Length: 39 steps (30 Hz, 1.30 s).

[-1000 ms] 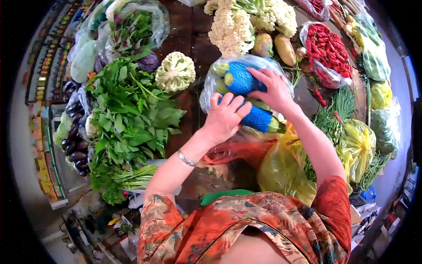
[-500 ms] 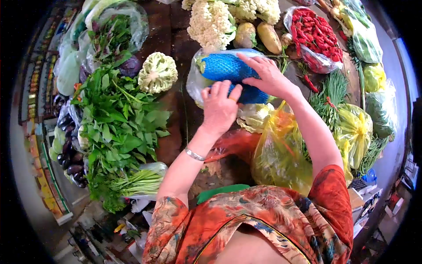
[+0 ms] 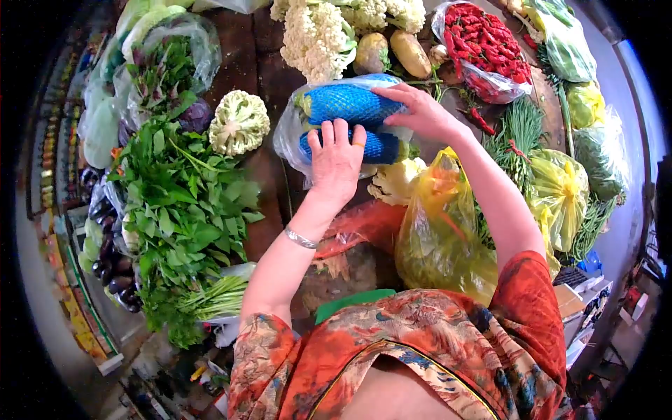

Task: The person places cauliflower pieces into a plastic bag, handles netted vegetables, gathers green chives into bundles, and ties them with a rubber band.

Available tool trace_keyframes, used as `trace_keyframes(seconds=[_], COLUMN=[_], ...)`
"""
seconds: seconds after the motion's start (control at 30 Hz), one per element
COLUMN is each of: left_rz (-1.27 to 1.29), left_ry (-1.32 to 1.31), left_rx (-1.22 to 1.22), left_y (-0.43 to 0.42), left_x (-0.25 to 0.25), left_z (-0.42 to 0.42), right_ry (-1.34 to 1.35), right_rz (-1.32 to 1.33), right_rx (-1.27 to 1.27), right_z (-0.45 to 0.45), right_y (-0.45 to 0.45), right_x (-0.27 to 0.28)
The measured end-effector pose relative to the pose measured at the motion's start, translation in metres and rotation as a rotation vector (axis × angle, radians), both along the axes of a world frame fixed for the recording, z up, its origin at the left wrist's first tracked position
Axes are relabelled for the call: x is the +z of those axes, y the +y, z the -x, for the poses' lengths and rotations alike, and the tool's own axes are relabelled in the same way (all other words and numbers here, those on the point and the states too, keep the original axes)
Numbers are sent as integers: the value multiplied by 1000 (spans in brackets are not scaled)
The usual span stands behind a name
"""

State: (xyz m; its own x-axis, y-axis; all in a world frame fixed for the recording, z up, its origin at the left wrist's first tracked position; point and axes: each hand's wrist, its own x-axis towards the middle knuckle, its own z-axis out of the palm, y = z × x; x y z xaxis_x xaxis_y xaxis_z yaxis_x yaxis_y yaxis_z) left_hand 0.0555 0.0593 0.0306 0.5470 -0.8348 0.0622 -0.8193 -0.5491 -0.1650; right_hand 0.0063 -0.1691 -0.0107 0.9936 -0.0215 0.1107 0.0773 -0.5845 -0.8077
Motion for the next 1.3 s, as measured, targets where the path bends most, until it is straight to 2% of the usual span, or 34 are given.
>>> trace_keyframes(seconds=[0.03,0.1,0.23,0.27,0.3,0.37,0.43,0.5,0.57,0.6,0.63,0.67,0.7,0.77,0.8,0.87,0.9,0.97,1.0,1.03,1.1,1.17,1.3], left_rz=[1,193,421,540,713,1216,1508,1635,1593,1495,1269,1222,1128,1094,1092,927,925,726,747,677,405,165,107], left_ry=[-6,188,318,338,435,1018,1217,1506,1683,1792,1894,1884,1986,2020,2027,1925,1927,1323,901,720,220,282,182], left_rx=[-8,-97,-15,39,-7,245,174,176,377,462,618,547,667,753,755,870,867,595,319,208,-70,-33,-7], left_y=[4,20,50,55,59,57,58,44,35,31,29,27,31,31,32,34,35,34,36,37,30,23,10], left_x=[0,7,23,29,37,50,60,75,55,30,14,-1,-15,-30,-30,-28,-24,-14,-1,3,18,11,1], left_z=[-2,-10,-16,-15,-20,-12,-11,-10,-10,-11,-8,4,10,21,21,15,14,17,24,23,21,2,-36], right_ry=[5,-18,-94,-105,-104,-75,-73,-73,-37,-2,-4,-37,-69,-19,-84,-204,-204,-274,-187,-180,-19,5,102], right_rz=[-50,-14,39,13,11,-272,-263,-252,-336,-422,-428,-401,-372,-374,-341,-257,-255,144,184,184,-119,-214,-410], right_rx=[-8,-2,-2,-15,-13,-107,-145,-208,-236,-266,-271,-270,-273,-273,-287,-341,-343,-594,-667,-670,-727,-718,-738], right_z=[2,8,9,6,5,5,3,2,2,1,1,-1,-1,5,6,6,9,18,23,26,28,29,28], right_y=[1,-1,5,5,7,12,16,16,14,13,15,15,13,16,17,22,27,36,39,41,49,50,35], right_x=[2,3,3,-1,1,7,9,9,6,4,-1,-6,-8,-8,-9,-10,-6,4,4,2,-4,1,-12])
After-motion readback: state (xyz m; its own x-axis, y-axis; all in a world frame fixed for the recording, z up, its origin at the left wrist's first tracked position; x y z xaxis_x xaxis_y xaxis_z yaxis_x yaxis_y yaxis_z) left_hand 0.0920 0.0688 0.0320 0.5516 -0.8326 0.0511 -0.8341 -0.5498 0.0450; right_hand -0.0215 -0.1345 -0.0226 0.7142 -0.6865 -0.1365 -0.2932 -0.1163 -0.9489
